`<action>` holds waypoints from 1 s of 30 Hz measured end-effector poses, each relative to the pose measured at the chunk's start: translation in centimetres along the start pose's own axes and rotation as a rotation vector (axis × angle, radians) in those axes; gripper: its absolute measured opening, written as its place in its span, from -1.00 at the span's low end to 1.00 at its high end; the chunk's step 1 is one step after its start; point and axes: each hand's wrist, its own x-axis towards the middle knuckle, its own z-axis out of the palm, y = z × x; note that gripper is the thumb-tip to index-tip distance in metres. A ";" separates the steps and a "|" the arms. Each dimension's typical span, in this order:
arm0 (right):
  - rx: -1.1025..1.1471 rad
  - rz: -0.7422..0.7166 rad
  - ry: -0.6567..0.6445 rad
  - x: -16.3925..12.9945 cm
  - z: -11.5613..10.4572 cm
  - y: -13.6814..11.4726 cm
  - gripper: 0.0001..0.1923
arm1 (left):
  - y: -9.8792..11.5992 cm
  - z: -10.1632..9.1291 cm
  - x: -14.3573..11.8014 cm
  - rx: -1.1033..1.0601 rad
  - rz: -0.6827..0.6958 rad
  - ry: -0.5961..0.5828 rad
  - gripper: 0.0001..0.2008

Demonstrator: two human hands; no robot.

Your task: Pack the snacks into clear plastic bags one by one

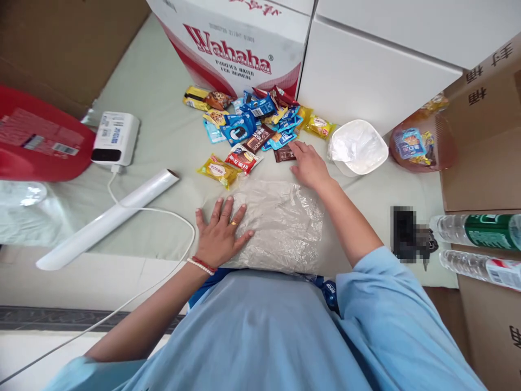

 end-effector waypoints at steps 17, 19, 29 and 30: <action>-0.329 -0.360 -0.213 11.2 -3.2 -3.5 -0.45 | -0.3 -0.4 0.1 -0.059 0.004 -0.036 -0.29; -0.348 -0.449 -0.236 12.9 -1.5 -4.3 -0.48 | -0.2 -0.6 0.1 -0.064 0.004 -0.038 -0.30; -0.166 -0.173 -0.217 8.7 -5.0 -4.5 -0.57 | -0.3 -0.6 0.1 -0.097 0.004 -0.028 -0.30; -0.054 -0.115 -0.248 6.9 -5.9 -4.6 -0.54 | -0.3 -0.6 0.1 -0.103 0.006 -0.030 -0.31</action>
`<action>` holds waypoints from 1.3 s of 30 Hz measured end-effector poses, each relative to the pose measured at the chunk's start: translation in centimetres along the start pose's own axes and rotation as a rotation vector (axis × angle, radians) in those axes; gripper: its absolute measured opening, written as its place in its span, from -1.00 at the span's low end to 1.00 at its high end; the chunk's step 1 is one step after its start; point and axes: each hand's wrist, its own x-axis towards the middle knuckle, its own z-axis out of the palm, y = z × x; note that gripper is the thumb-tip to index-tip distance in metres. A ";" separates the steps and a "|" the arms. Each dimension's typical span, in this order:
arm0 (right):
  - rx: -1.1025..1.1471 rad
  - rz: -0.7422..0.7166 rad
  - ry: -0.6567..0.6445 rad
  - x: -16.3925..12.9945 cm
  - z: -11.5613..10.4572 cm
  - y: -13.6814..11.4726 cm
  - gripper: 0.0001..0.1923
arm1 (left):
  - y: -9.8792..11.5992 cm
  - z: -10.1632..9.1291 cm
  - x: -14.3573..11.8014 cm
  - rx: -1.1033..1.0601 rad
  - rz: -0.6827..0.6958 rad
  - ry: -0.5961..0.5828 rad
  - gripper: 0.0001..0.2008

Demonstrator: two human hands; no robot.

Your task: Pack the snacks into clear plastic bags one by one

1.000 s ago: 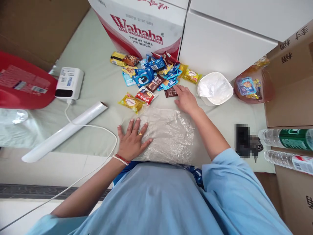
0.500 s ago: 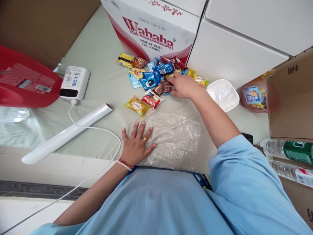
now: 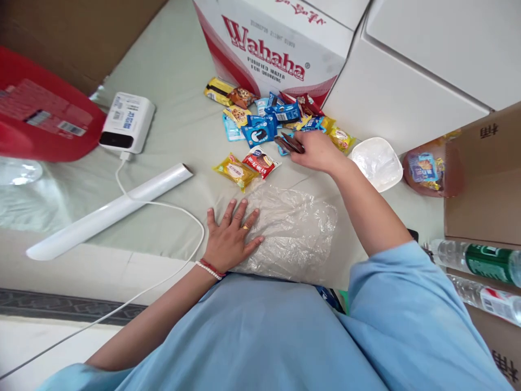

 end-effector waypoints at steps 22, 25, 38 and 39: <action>-0.077 0.219 -0.353 -14.1 8.7 -9.6 -0.24 | 0.0 0.2 -0.2 -0.030 0.006 0.011 -0.24; -0.118 0.231 -0.340 -14.6 10.0 -10.3 -0.27 | 0.0 0.1 -0.3 -0.026 0.017 0.014 -0.23; -0.146 0.171 -0.257 -15.4 9.5 -9.8 -0.58 | -0.2 0.0 -0.2 -0.044 0.012 0.010 -0.24; -0.146 0.158 -0.255 -15.1 9.6 -9.8 -0.57 | -0.1 0.0 -0.2 -0.047 0.012 0.014 -0.25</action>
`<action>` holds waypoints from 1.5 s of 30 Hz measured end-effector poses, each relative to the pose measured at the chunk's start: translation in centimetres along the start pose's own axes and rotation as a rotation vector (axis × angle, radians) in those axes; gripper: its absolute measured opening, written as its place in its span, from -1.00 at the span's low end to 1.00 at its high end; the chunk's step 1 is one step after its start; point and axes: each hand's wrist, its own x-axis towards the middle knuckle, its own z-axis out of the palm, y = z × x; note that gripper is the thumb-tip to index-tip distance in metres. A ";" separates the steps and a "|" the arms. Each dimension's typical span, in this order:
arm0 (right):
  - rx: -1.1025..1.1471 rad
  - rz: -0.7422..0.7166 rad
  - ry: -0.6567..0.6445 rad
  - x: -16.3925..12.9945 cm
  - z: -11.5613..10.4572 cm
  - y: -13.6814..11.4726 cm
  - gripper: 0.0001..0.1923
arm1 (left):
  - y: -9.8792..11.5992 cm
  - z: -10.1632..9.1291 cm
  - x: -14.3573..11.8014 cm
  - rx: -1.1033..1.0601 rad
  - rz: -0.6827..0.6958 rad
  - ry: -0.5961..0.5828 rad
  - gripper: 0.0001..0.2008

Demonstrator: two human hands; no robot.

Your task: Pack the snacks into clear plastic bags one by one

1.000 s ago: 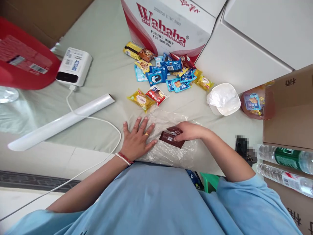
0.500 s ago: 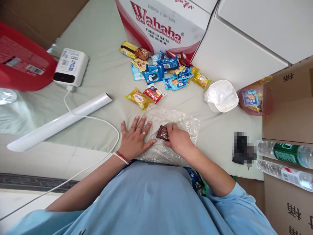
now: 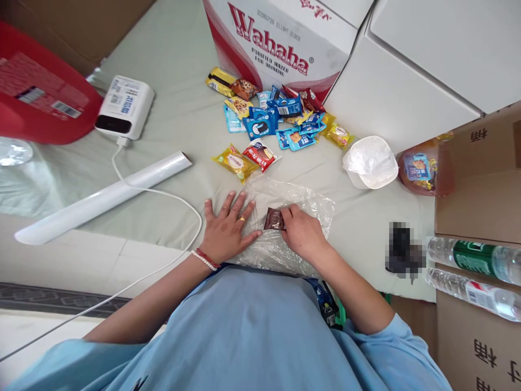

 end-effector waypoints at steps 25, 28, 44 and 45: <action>0.731 -0.370 0.334 -9.2 9.7 7.9 -0.81 | -6.0 -4.1 -0.8 -0.545 0.453 -0.281 -0.78; 0.850 -0.212 0.317 -7.9 7.8 8.9 -0.78 | -5.4 -5.0 1.6 -0.620 0.237 -0.237 -0.76; 0.197 0.093 0.449 0.7 -0.1 9.7 -0.56 | 1.1 -4.7 3.7 -0.107 -0.014 0.553 -0.74; 0.186 0.049 0.407 2.0 -0.3 9.1 -0.52 | 2.1 -4.2 3.4 -0.112 0.066 0.412 -0.71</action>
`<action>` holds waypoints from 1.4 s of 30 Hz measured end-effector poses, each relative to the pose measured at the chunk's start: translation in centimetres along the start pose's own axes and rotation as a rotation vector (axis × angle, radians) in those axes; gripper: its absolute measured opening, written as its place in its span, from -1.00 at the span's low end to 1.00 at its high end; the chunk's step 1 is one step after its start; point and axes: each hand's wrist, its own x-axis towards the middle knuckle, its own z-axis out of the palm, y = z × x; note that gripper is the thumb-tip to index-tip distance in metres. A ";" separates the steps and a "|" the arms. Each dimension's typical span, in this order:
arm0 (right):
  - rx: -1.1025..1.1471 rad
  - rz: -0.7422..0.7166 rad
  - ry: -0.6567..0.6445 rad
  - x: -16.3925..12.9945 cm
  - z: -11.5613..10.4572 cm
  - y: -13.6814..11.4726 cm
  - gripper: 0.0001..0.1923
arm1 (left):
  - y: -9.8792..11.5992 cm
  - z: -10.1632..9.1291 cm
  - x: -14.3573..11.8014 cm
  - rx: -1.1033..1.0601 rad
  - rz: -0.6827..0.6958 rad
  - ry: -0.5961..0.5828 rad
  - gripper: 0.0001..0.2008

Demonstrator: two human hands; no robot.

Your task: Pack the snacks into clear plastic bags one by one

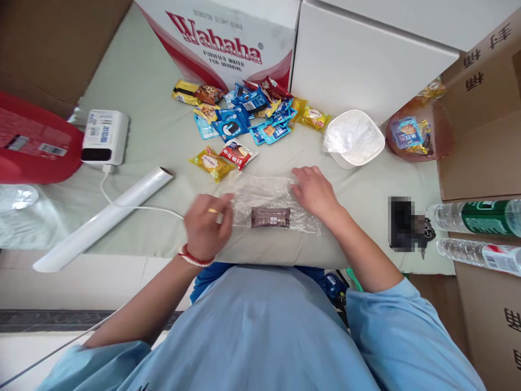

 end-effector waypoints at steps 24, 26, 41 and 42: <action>-0.092 -0.578 -0.266 -5.4 4.4 -3.7 -0.43 | -2.3 0.8 -5.1 -0.291 -0.301 0.055 -0.73; -0.087 -0.558 -0.271 -5.3 4.0 -4.0 -0.44 | -2.4 0.9 -3.7 -0.268 -0.432 0.145 -0.67; -0.056 -0.447 -0.175 -6.9 5.5 -1.4 -0.51 | 0.8 0.6 -1.9 -0.476 -0.388 -0.243 -0.92; -0.032 -0.450 -0.169 -6.7 5.6 -1.4 -0.53 | 1.7 0.9 -1.7 -0.487 -0.340 -0.261 -0.93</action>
